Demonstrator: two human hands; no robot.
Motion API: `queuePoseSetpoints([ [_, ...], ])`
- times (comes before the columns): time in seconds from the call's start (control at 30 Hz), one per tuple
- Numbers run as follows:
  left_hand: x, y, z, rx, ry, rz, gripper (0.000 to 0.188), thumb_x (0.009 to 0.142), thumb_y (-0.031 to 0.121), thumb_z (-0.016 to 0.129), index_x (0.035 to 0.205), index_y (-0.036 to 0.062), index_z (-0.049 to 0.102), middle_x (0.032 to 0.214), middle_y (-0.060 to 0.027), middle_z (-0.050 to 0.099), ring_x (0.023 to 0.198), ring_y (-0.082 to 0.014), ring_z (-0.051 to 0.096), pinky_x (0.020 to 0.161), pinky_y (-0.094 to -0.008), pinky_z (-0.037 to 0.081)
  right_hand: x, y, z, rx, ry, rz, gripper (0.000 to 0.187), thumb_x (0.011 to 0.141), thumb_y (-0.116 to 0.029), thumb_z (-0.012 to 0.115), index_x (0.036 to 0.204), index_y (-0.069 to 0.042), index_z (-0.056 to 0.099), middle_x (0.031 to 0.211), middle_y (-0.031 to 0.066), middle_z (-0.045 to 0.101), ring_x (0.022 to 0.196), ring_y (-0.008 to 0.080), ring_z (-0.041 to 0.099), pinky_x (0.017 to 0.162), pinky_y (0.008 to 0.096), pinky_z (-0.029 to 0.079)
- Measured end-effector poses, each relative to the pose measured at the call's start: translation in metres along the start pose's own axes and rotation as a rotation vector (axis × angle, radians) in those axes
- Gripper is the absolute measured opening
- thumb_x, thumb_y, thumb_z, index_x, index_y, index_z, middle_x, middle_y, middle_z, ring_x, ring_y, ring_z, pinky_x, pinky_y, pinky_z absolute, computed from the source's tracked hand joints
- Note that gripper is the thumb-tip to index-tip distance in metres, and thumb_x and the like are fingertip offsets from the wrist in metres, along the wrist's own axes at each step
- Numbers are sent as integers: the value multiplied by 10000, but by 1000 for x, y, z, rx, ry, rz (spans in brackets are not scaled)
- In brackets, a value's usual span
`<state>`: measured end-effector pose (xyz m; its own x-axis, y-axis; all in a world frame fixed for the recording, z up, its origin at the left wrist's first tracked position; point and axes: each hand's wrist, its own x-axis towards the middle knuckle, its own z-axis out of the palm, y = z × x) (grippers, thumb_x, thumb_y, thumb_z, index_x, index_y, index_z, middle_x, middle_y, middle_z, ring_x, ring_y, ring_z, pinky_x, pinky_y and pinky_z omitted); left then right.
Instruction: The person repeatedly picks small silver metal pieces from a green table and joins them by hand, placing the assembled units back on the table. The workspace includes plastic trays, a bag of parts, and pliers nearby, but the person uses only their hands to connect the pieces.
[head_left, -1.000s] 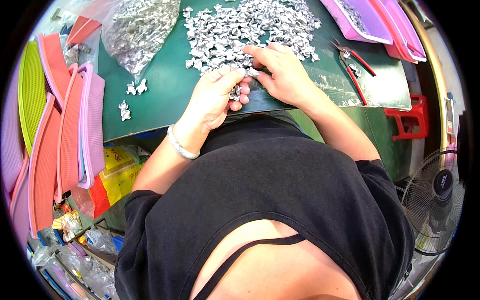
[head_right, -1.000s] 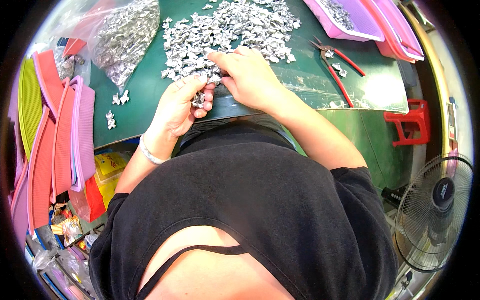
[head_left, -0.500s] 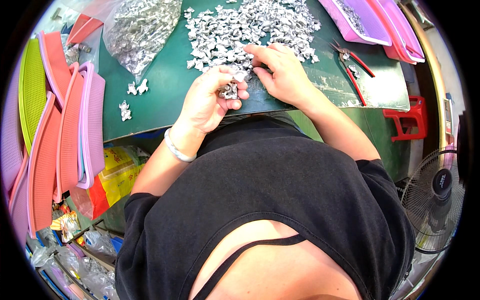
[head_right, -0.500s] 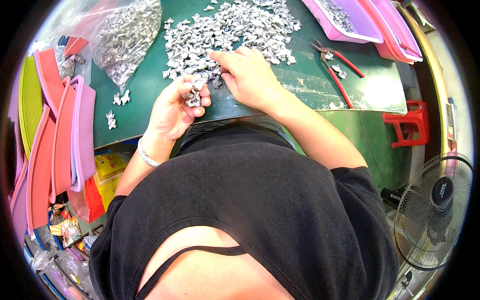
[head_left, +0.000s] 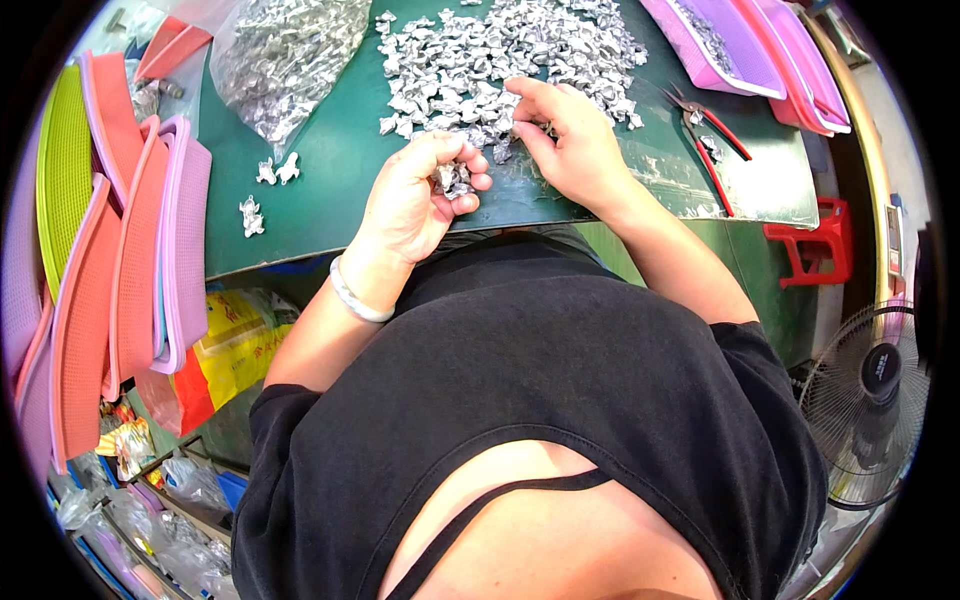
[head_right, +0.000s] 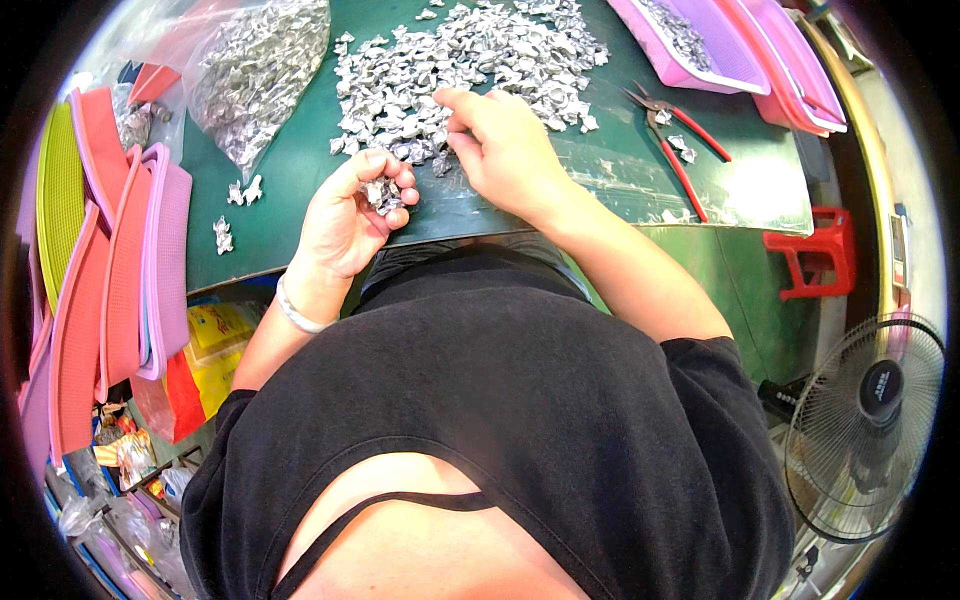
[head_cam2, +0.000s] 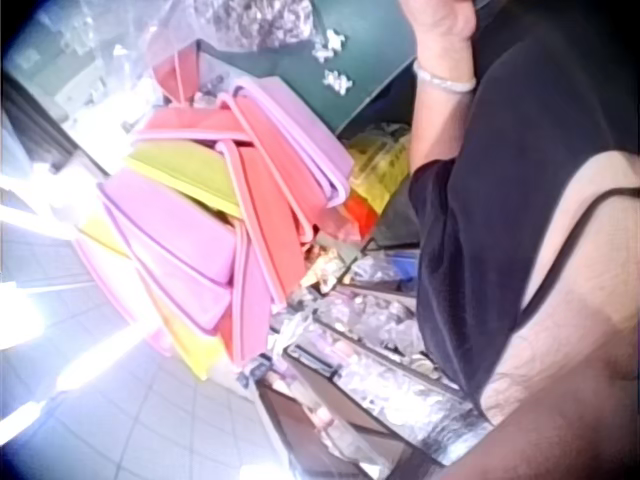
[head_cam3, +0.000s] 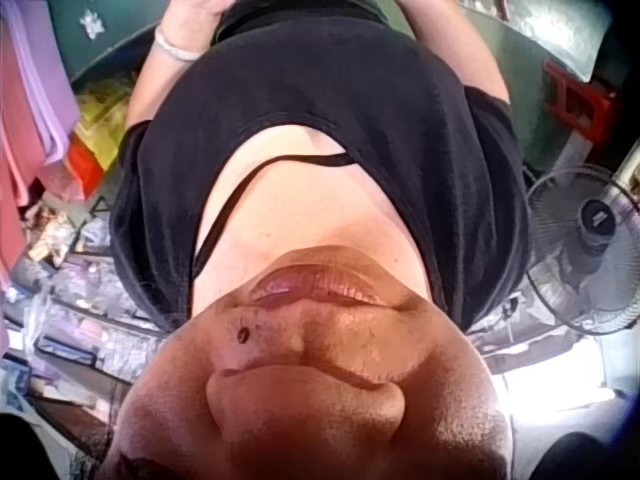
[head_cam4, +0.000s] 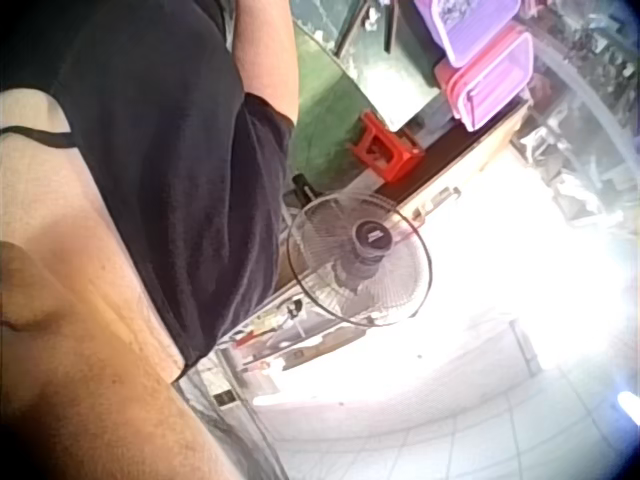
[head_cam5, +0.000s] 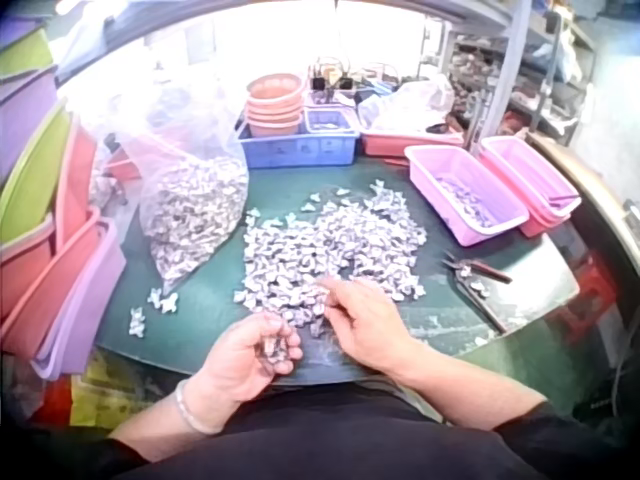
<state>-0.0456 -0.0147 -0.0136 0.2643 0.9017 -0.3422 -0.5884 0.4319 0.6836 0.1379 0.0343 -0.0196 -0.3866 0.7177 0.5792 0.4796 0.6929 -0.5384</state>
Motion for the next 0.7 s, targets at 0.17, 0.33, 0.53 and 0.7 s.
queuePoseSetpoints([
  [0.17, -3, 3, 9, 108, 38, -44, 158, 853, 179, 517, 901, 31, 548, 758, -56, 546, 656, -147, 520, 494, -209, 390, -1, -10, -7, 228, -25, 153, 403, 752, 35, 594, 1139, -50, 520, 820, 42, 608, 805, 118, 574, 737, 251, 452],
  [0.33, -1, 3, 15, 173, 4, -56, 168, 853, 215, 553, 893, 53, 571, 710, -20, 547, 598, -110, 513, 468, -192, 376, -1, -16, -7, 376, 12, 101, 400, 744, 36, 588, 1130, -44, 521, 823, 68, 612, 782, 145, 598, 711, 268, 480],
  [0.53, 0, -1, 17, 225, 24, -11, 144, 867, 203, 538, 872, 64, 572, 686, -11, 541, 583, -99, 501, 459, -182, 351, -5, -14, -6, 478, 15, 100, 423, 750, 59, 576, 1155, -43, 503, 834, 67, 613, 789, 132, 595, 748, 253, 471],
  [0.7, -2, -3, 18, 258, 29, 39, 143, 866, 200, 539, 864, 62, 574, 681, -10, 541, 575, -97, 501, 450, -185, 349, -6, -15, -7, 524, 4, 143, 421, 761, 52, 576, 1163, -42, 494, 834, 52, 612, 798, 115, 587, 758, 249, 465],
])
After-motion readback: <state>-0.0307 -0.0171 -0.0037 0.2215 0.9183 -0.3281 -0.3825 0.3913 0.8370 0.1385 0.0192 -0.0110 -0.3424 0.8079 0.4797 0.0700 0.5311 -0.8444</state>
